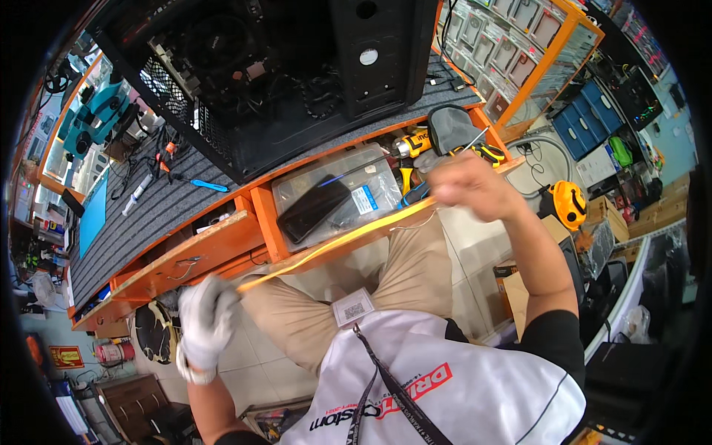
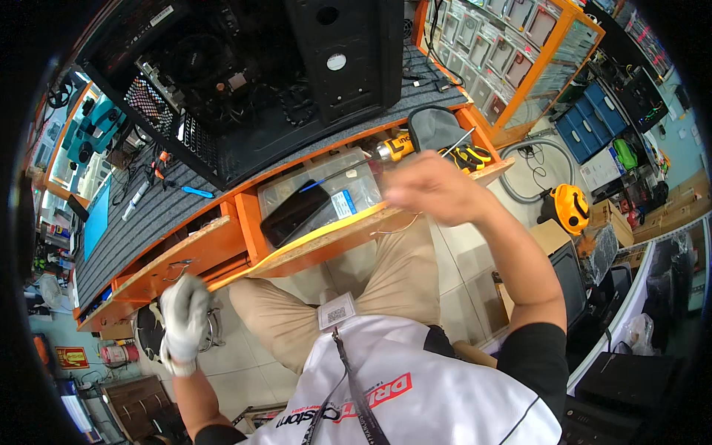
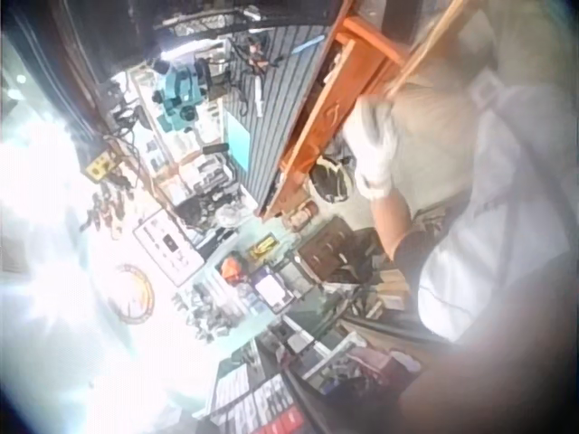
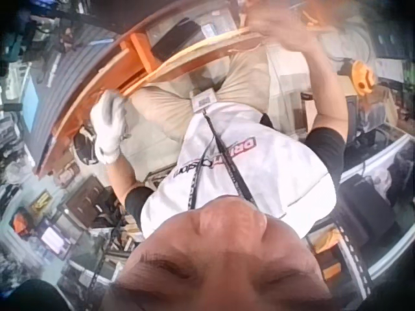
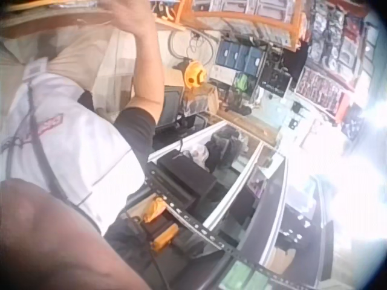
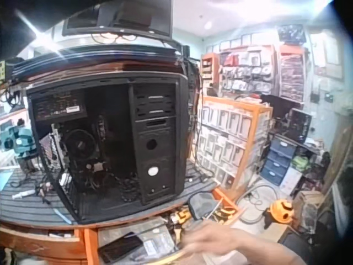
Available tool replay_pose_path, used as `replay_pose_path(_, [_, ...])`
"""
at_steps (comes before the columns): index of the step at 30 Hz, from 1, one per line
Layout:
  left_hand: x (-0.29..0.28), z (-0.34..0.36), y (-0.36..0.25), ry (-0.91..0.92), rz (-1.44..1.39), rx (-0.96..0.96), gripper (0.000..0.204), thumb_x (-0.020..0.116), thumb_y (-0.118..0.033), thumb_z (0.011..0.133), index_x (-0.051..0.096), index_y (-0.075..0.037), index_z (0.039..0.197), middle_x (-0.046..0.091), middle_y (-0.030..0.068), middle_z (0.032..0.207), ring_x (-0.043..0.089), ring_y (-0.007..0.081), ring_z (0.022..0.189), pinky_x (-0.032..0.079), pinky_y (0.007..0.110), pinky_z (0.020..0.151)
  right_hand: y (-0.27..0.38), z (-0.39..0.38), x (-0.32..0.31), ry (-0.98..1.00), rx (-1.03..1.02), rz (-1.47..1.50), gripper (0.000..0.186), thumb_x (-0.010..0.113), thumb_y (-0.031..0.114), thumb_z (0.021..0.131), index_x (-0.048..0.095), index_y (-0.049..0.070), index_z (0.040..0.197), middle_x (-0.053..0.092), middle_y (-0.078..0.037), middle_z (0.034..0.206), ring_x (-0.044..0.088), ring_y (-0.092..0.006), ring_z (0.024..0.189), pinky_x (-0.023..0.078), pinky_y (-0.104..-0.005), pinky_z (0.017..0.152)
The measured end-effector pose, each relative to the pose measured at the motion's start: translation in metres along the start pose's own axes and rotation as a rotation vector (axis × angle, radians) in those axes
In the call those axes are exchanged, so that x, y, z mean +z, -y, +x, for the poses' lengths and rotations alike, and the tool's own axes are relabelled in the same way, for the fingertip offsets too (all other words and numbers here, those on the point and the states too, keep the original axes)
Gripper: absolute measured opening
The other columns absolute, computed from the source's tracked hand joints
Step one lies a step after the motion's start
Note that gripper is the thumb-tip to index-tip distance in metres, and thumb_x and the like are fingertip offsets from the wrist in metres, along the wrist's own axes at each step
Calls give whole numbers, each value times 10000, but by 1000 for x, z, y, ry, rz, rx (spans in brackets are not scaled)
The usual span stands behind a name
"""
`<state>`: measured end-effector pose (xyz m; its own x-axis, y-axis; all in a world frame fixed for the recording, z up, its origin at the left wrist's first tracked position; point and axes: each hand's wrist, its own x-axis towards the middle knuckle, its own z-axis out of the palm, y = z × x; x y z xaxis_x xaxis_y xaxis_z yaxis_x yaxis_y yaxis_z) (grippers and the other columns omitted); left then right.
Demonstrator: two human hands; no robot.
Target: The person works on the internal components of a computer tower, handling cables, using a screwdriver, and retrieving small parts from a drawer.
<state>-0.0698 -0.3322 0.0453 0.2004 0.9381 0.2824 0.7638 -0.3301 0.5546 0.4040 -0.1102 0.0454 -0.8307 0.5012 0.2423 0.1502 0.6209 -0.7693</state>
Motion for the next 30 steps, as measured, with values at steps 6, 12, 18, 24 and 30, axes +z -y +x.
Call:
replay_pose_path(6, [64,126,-3,105,-521,-351,271,674,-211,1120,766,44,1122,656,-4,802,602,75,681,536,268,674,-11,-124,-9,-444,480,638,405,702,336,1131,715,12,889,559,29,735,513,-112,657,421,-306,614])
replay_pose_path(12, [107,193,-27,109,-883,-396,380,710,-124,1078,710,119,1371,789,111,1018,758,158,908,643,305,914,-31,-200,-9,-680,629,250,431,675,423,1160,784,34,1010,542,59,711,437,-41,618,366,-241,591])
replay_pose_path(18, [138,196,-43,35,-1119,-291,524,801,-19,958,674,153,1436,809,185,1178,812,234,1090,656,358,1027,-80,-203,17,-1002,426,291,358,627,347,1174,611,63,957,453,41,790,366,-46,648,326,-239,613])
replay_pose_path(24, [145,182,-38,-106,-1215,-188,461,830,18,944,704,92,1381,773,158,1254,803,234,1113,654,463,1109,-76,-147,17,-859,223,-303,129,793,102,990,702,13,971,594,-71,880,578,-218,832,455,-359,757])
replay_pose_path(30, [119,171,-35,-356,-1406,113,310,662,-96,1141,653,7,1433,747,206,1376,771,347,1275,650,580,1127,-71,-53,18,-446,138,-688,185,907,233,905,808,112,1004,658,-86,971,670,-342,989,528,-464,927])
